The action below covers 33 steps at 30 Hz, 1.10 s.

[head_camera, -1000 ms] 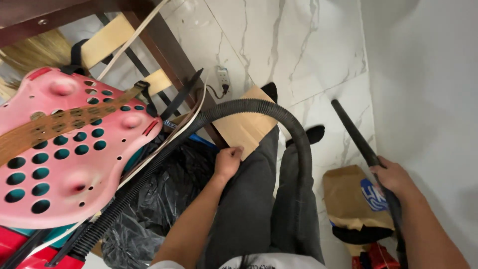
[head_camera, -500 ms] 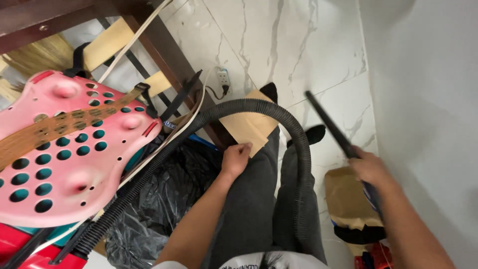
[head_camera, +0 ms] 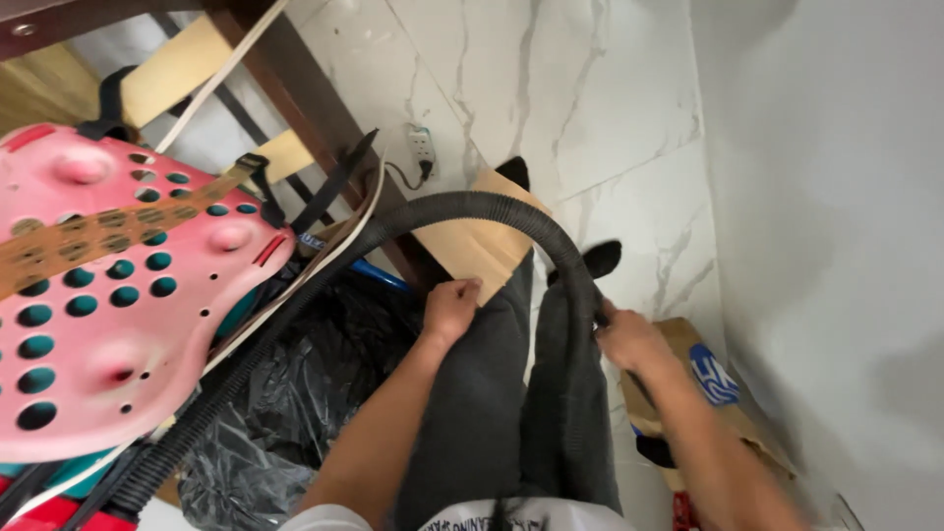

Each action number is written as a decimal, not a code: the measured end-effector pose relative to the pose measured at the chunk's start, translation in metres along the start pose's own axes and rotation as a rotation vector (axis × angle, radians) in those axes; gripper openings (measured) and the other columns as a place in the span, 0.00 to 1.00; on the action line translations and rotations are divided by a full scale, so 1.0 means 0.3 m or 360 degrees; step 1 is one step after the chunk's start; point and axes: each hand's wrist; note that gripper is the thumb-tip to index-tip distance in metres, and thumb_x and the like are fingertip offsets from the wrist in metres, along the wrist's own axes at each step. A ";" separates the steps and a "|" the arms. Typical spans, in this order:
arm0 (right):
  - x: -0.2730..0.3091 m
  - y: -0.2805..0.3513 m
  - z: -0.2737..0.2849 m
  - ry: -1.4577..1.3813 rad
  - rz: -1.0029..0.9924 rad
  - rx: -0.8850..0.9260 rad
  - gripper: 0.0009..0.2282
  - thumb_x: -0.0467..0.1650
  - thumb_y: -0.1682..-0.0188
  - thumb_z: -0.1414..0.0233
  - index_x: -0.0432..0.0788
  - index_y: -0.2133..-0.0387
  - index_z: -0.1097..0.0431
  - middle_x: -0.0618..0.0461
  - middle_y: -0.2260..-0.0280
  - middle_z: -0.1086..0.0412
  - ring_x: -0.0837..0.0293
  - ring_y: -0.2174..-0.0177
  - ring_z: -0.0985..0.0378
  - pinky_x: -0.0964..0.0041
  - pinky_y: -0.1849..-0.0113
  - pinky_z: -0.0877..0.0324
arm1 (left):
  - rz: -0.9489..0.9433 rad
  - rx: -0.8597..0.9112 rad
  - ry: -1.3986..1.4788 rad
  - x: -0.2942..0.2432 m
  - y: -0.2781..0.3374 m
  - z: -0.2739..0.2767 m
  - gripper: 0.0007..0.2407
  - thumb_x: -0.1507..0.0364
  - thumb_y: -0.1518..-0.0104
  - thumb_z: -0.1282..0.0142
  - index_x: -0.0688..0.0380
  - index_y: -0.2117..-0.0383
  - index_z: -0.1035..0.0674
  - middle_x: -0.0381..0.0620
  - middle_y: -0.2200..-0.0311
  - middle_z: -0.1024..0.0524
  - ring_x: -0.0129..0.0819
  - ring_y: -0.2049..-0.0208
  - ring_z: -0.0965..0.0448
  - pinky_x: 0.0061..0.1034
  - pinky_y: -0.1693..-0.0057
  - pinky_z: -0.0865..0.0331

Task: Vacuuming the floor and around furniture in a cluttered room.

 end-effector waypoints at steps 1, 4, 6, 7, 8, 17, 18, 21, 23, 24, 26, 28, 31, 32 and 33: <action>-0.018 -0.021 0.003 0.0006 0.0015 0.0003 0.27 0.34 0.53 0.52 0.57 0.36 0.40 0.38 0.49 0.27 0.39 0.48 0.26 0.48 0.47 0.32 | 0.0007 -0.0015 0.0000 -0.016 0.005 -0.004 0.14 0.61 0.39 0.46 0.60 0.64 0.15 0.55 0.73 0.17 0.45 0.67 0.15 0.33 0.58 0.25; -0.234 -0.212 -0.079 0.0001 -0.0030 0.0075 0.26 0.35 0.50 0.52 0.57 0.35 0.41 0.36 0.49 0.28 0.39 0.49 0.25 0.48 0.47 0.31 | -0.0045 -0.0029 -0.0046 -0.047 0.026 0.027 0.15 0.61 0.38 0.46 0.61 0.65 0.15 0.57 0.72 0.18 0.47 0.66 0.15 0.34 0.58 0.25; -0.607 -0.451 -0.174 0.0082 0.0514 -0.0252 0.23 0.38 0.53 0.50 0.54 0.41 0.35 0.41 0.44 0.29 0.39 0.51 0.24 0.51 0.50 0.29 | -0.0063 -0.0011 0.0043 -0.068 0.040 0.055 0.14 0.62 0.39 0.46 0.60 0.65 0.15 0.56 0.73 0.18 0.46 0.67 0.14 0.33 0.57 0.25; -0.568 -0.384 -0.056 0.0076 0.0517 -0.0248 0.23 0.38 0.53 0.50 0.54 0.41 0.35 0.41 0.44 0.29 0.39 0.51 0.24 0.51 0.50 0.29 | -0.0060 -0.0012 0.0036 -0.038 0.026 0.064 0.14 0.62 0.39 0.46 0.60 0.65 0.15 0.56 0.73 0.18 0.46 0.67 0.14 0.33 0.57 0.25; -0.543 -0.301 0.067 0.0033 0.0127 -0.0206 0.27 0.39 0.54 0.48 0.56 0.38 0.35 0.37 0.45 0.28 0.38 0.48 0.25 0.50 0.47 0.30 | -0.0125 -0.0057 0.0079 -0.009 0.022 0.062 0.13 0.62 0.40 0.46 0.60 0.65 0.16 0.55 0.71 0.18 0.46 0.67 0.15 0.34 0.58 0.25; -0.544 -0.130 0.335 0.0202 -0.0170 -0.0624 0.26 0.39 0.50 0.50 0.50 0.36 0.36 0.32 0.48 0.28 0.35 0.56 0.22 0.46 0.52 0.28 | 0.0105 -0.0103 0.0075 0.071 -0.004 0.069 0.15 0.61 0.40 0.44 0.63 0.71 0.17 0.60 0.75 0.20 0.50 0.70 0.16 0.37 0.60 0.27; -0.601 -0.180 0.298 0.0409 0.0188 -0.0732 0.22 0.39 0.50 0.51 0.48 0.42 0.29 0.37 0.43 0.29 0.37 0.57 0.20 0.48 0.54 0.27 | 0.0076 -0.0137 0.0068 0.081 -0.002 0.052 0.15 0.60 0.41 0.44 0.62 0.71 0.17 0.60 0.75 0.20 0.50 0.70 0.16 0.37 0.61 0.27; -0.673 -0.570 0.012 0.0820 0.0136 -0.0311 0.16 0.38 0.41 0.57 0.49 0.50 0.22 0.41 0.50 0.23 0.42 0.53 0.18 0.53 0.49 0.25 | 0.0015 -0.0214 0.0106 0.105 0.016 -0.009 0.15 0.60 0.41 0.43 0.62 0.71 0.16 0.60 0.75 0.21 0.50 0.70 0.17 0.38 0.62 0.27; -0.262 -0.287 0.108 0.0540 0.0089 -0.0223 0.18 0.36 0.45 0.56 0.54 0.40 0.36 0.37 0.49 0.26 0.39 0.50 0.22 0.51 0.47 0.28 | 0.0010 -0.0242 0.0141 0.068 0.013 -0.017 0.15 0.60 0.41 0.44 0.62 0.72 0.17 0.59 0.75 0.21 0.49 0.71 0.16 0.37 0.62 0.27; -0.050 -0.093 0.175 0.0260 0.0021 -0.0102 0.29 0.35 0.48 0.54 0.60 0.30 0.49 0.33 0.48 0.30 0.37 0.48 0.27 0.49 0.46 0.32 | 0.0026 -0.0241 0.0172 0.055 0.034 -0.035 0.15 0.61 0.41 0.44 0.62 0.72 0.17 0.59 0.75 0.20 0.47 0.72 0.16 0.37 0.63 0.27; -0.015 -0.052 0.117 0.0342 0.0036 -0.0104 0.29 0.36 0.48 0.55 0.59 0.30 0.52 0.34 0.47 0.33 0.36 0.49 0.27 0.47 0.47 0.32 | 0.0094 -0.0188 0.0180 0.015 0.081 -0.036 0.16 0.60 0.39 0.45 0.64 0.73 0.18 0.60 0.76 0.21 0.48 0.73 0.17 0.38 0.62 0.28; -0.034 -0.043 0.103 0.0435 0.0061 -0.0110 0.30 0.37 0.48 0.56 0.57 0.30 0.56 0.35 0.45 0.36 0.35 0.50 0.27 0.45 0.48 0.32 | 0.0163 -0.0146 0.0198 0.005 0.114 -0.061 0.18 0.60 0.37 0.45 0.66 0.74 0.19 0.61 0.77 0.21 0.49 0.74 0.18 0.38 0.62 0.28; -0.184 -0.076 0.148 0.0369 -0.0012 -0.0225 0.28 0.38 0.48 0.54 0.59 0.32 0.50 0.33 0.44 0.36 0.32 0.48 0.28 0.44 0.46 0.34 | 0.0191 -0.0215 0.0311 0.037 0.183 -0.144 0.16 0.62 0.39 0.44 0.65 0.73 0.18 0.60 0.76 0.21 0.48 0.74 0.18 0.37 0.63 0.28; -0.247 -0.108 0.181 0.0333 -0.0021 -0.0326 0.28 0.37 0.48 0.55 0.59 0.31 0.49 0.31 0.46 0.34 0.31 0.49 0.27 0.42 0.47 0.32 | 0.0172 -0.0295 0.0369 0.039 0.204 -0.163 0.14 0.62 0.41 0.44 0.64 0.71 0.18 0.59 0.76 0.20 0.46 0.73 0.16 0.36 0.62 0.28; -0.311 -0.143 0.218 0.0294 -0.0030 -0.0425 0.28 0.37 0.47 0.55 0.58 0.30 0.47 0.29 0.48 0.32 0.30 0.50 0.27 0.40 0.49 0.31 | 0.0153 -0.0377 0.0426 0.038 0.225 -0.185 0.13 0.62 0.42 0.43 0.62 0.69 0.17 0.58 0.75 0.20 0.45 0.72 0.15 0.35 0.62 0.27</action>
Point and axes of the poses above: each hand's wrist, its own y-axis away from the middle knuckle, its own z-axis out of the back of the hand, x = y × z
